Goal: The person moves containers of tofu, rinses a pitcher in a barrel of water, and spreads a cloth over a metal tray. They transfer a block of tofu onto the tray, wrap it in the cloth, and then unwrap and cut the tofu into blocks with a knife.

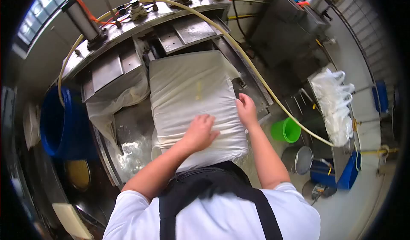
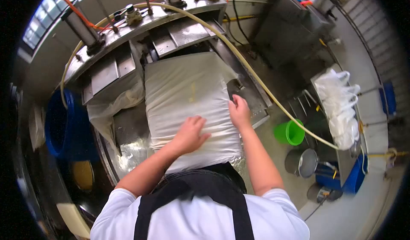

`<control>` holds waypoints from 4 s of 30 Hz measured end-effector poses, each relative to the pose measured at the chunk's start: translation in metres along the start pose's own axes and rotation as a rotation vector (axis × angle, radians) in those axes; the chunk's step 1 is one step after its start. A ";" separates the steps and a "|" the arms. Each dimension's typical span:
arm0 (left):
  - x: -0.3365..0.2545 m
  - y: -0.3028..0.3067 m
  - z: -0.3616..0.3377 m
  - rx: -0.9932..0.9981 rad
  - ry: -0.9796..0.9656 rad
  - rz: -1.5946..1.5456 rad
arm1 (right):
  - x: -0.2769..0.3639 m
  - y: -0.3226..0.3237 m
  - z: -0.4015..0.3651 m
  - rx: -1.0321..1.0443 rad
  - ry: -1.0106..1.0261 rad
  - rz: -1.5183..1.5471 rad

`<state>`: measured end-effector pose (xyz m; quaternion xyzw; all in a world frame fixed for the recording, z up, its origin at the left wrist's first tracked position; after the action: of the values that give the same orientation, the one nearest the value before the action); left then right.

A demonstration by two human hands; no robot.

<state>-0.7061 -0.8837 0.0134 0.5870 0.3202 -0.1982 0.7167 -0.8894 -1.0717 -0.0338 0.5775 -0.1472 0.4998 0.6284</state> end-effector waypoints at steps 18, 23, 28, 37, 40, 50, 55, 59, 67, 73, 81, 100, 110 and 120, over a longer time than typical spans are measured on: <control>-0.120 -0.018 -0.011 0.320 0.222 -0.077 | -0.030 0.058 0.048 0.391 -0.650 1.350; -0.102 -0.005 -0.060 0.176 0.421 -0.106 | -0.073 0.053 0.031 0.691 -0.715 0.969; -0.072 0.015 -0.143 -0.079 0.586 -0.150 | -0.051 0.033 0.018 0.522 0.432 -0.192; -0.056 0.064 -0.345 -0.364 0.827 -0.223 | 0.209 -0.057 -0.082 0.596 0.706 0.323; -0.050 0.066 -0.443 -0.501 0.861 -0.222 | 0.283 -0.098 -0.179 0.876 0.819 0.317; -0.046 0.029 -0.735 -0.981 1.449 -0.187 | 0.419 -0.180 -0.421 1.924 1.411 -0.169; -0.025 0.041 -0.772 -1.088 1.507 -0.216 | 0.446 -0.243 -0.461 1.925 1.503 -0.282; -0.002 0.073 -0.797 -1.130 1.453 -0.217 | 0.478 -0.319 -0.514 1.964 1.574 -0.077; 0.066 0.121 -0.912 -0.990 1.749 -0.253 | 0.593 -0.522 -0.649 1.935 1.654 -0.040; 0.085 0.196 -0.960 -0.892 1.883 -0.262 | 0.729 -0.627 -0.731 1.595 1.760 0.321; 0.148 0.263 -0.995 -0.915 1.837 -0.408 | 0.848 -0.669 -0.805 1.334 1.914 0.051; 0.486 0.500 -1.272 -1.850 1.481 0.336 | 0.730 -0.528 -0.681 1.338 1.019 0.115; 0.590 0.507 -1.365 -1.714 1.480 -0.639 | 0.557 -0.372 -0.621 0.946 0.424 -0.150; 0.442 0.472 -1.061 -1.345 1.108 -0.095 | 0.333 -0.218 -0.623 0.845 0.082 -0.282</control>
<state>-0.3181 0.2936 -0.0672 0.0373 0.6961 0.3171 0.6431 -0.8078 -0.3385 -0.0862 0.7778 0.1749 0.4479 0.4047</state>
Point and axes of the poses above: each hand's wrist, its own z-axis towards the middle knuckle, its own y-axis out of the back of the hand, x = y × z, the point moved 4 cm from there along z, towards the middle knuckle, and after that the axes turned 9 degrees about y, right-handed, at the moved point
